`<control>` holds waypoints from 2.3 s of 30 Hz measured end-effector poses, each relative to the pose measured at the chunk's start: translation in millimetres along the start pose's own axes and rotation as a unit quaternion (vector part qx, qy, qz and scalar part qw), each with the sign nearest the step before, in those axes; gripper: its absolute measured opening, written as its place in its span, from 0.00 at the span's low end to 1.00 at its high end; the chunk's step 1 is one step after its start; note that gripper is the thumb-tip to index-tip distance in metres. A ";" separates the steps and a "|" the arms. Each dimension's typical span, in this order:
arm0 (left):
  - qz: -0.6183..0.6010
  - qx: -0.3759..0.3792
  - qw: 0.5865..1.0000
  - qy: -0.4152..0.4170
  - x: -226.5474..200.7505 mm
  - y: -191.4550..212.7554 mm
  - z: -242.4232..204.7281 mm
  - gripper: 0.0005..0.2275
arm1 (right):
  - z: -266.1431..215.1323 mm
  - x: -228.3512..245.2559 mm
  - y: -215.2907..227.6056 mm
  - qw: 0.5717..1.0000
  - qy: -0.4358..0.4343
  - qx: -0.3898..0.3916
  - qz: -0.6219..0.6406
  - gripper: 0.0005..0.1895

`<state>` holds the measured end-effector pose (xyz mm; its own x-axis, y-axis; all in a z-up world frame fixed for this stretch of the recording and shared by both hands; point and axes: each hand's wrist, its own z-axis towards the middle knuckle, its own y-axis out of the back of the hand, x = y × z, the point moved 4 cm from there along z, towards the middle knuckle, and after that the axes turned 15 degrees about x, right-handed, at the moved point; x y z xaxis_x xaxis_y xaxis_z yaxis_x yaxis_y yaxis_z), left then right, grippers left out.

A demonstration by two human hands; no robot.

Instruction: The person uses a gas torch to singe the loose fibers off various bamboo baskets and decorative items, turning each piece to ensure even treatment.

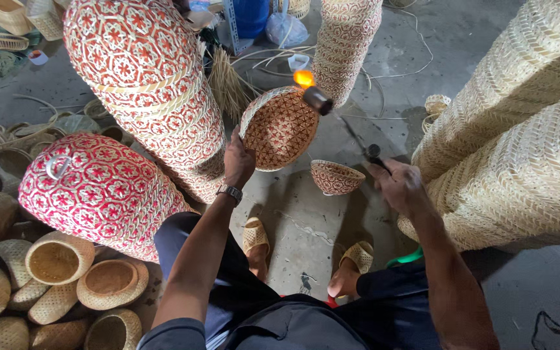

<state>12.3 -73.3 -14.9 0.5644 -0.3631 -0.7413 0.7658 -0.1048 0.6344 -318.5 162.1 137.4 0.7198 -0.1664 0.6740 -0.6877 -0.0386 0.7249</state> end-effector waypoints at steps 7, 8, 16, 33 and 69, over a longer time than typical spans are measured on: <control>0.021 -0.020 0.999 -0.017 5.2 -0.6 2.4 0.33 | -10.1 16.6 -2.7 1.000 0.012 -0.013 0.005 0.19; 0.025 -0.019 0.999 -0.020 5.9 -1.8 2.1 0.33 | -11.7 21.4 -1.2 0.997 0.050 -0.041 -0.044 0.19; -0.095 -0.064 0.993 -0.035 11.0 -19.3 -3.4 0.25 | -15.2 5.6 -28.7 0.999 0.014 -0.037 -0.008 0.17; -0.718 0.184 0.670 0.046 -75.6 -96.3 -110.3 0.32 | 25.0 -65.6 -71.1 0.952 0.014 -0.188 0.240 0.21; -0.566 0.089 0.812 0.107 0.1 -76.0 -59.9 0.18 | -26.6 -20.7 -84.4 0.982 0.131 -0.007 -0.137 0.14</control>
<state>-27.4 -9.9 -76.3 -0.4159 0.2270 -0.8806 0.7854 -0.3985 -0.4737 -272.8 194.9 66.1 0.8781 0.1080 0.4661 -0.4655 -0.0322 0.8845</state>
